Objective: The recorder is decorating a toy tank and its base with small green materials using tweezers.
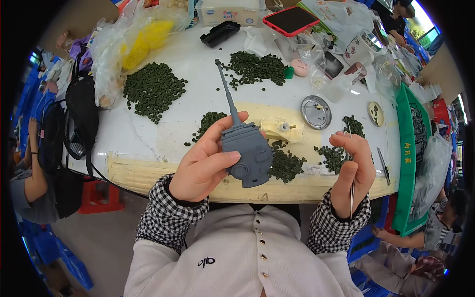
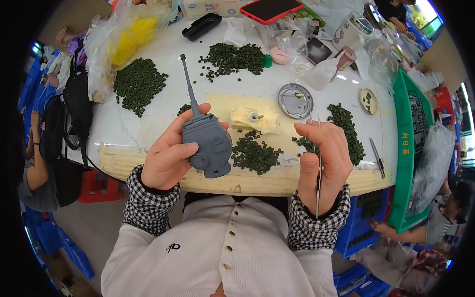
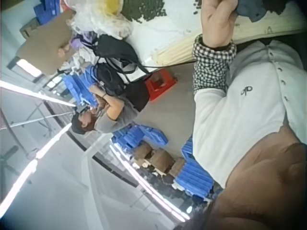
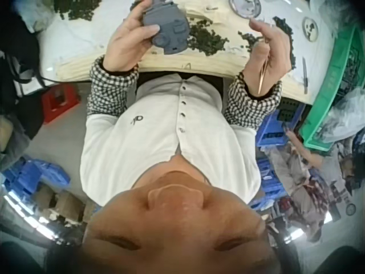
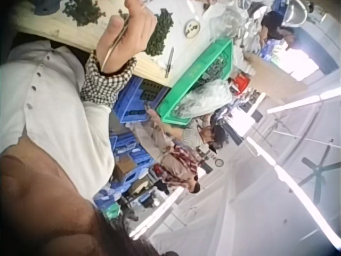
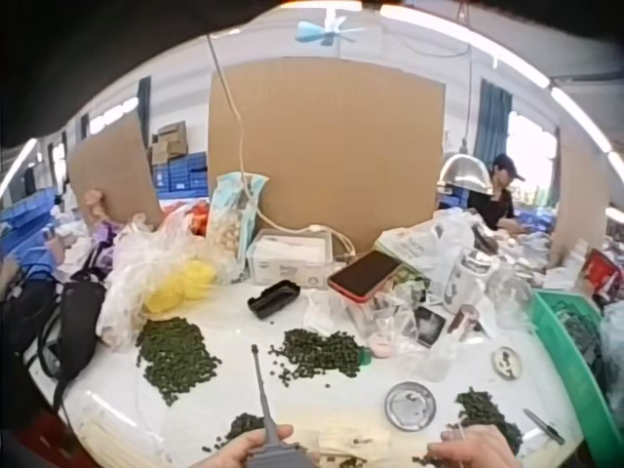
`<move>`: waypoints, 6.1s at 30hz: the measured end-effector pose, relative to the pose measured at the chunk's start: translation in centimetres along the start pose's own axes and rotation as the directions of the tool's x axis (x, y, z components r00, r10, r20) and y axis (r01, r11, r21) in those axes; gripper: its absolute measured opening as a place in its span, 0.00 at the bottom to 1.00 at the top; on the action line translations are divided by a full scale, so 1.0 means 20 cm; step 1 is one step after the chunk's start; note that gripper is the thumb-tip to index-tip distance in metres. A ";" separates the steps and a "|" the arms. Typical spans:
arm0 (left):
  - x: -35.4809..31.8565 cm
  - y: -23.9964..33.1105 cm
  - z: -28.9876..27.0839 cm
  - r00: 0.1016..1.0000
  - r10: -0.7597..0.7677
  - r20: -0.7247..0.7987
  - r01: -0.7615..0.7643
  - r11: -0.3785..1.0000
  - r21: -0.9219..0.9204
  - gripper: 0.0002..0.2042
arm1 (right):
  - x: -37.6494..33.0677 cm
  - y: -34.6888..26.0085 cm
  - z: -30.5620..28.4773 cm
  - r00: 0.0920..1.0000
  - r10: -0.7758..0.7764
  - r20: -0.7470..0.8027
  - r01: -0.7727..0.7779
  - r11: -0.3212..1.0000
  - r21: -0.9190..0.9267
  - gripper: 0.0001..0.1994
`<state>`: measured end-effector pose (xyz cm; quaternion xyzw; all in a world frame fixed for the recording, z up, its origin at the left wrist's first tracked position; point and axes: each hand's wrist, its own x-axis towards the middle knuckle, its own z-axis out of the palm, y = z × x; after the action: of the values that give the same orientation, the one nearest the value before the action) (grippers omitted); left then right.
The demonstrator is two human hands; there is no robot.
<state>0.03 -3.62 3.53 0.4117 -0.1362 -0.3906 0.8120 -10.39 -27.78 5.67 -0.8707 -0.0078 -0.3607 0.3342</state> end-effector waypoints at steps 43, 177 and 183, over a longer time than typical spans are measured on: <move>-0.03 -0.01 0.05 0.998 -0.067 0.023 0.065 0.996 0.060 0.44 | -0.26 -0.06 0.03 0.956 0.061 0.286 -0.192 0.868 0.458 0.39; 0.15 0.15 -0.09 0.961 0.158 -0.228 -0.151 0.987 0.047 0.44 | 0.67 0.81 -0.17 0.956 0.148 0.252 -0.074 0.957 -0.282 0.07; 0.14 0.15 -0.09 0.963 0.144 -0.228 -0.136 0.989 0.049 0.45 | 0.64 0.91 -0.29 0.957 0.241 0.159 -0.176 0.924 -0.340 0.09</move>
<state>4.53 -3.64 4.49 0.4568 -0.0763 -0.2795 0.8411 0.22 -48.25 6.27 -0.9408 0.1112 -0.2310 0.2219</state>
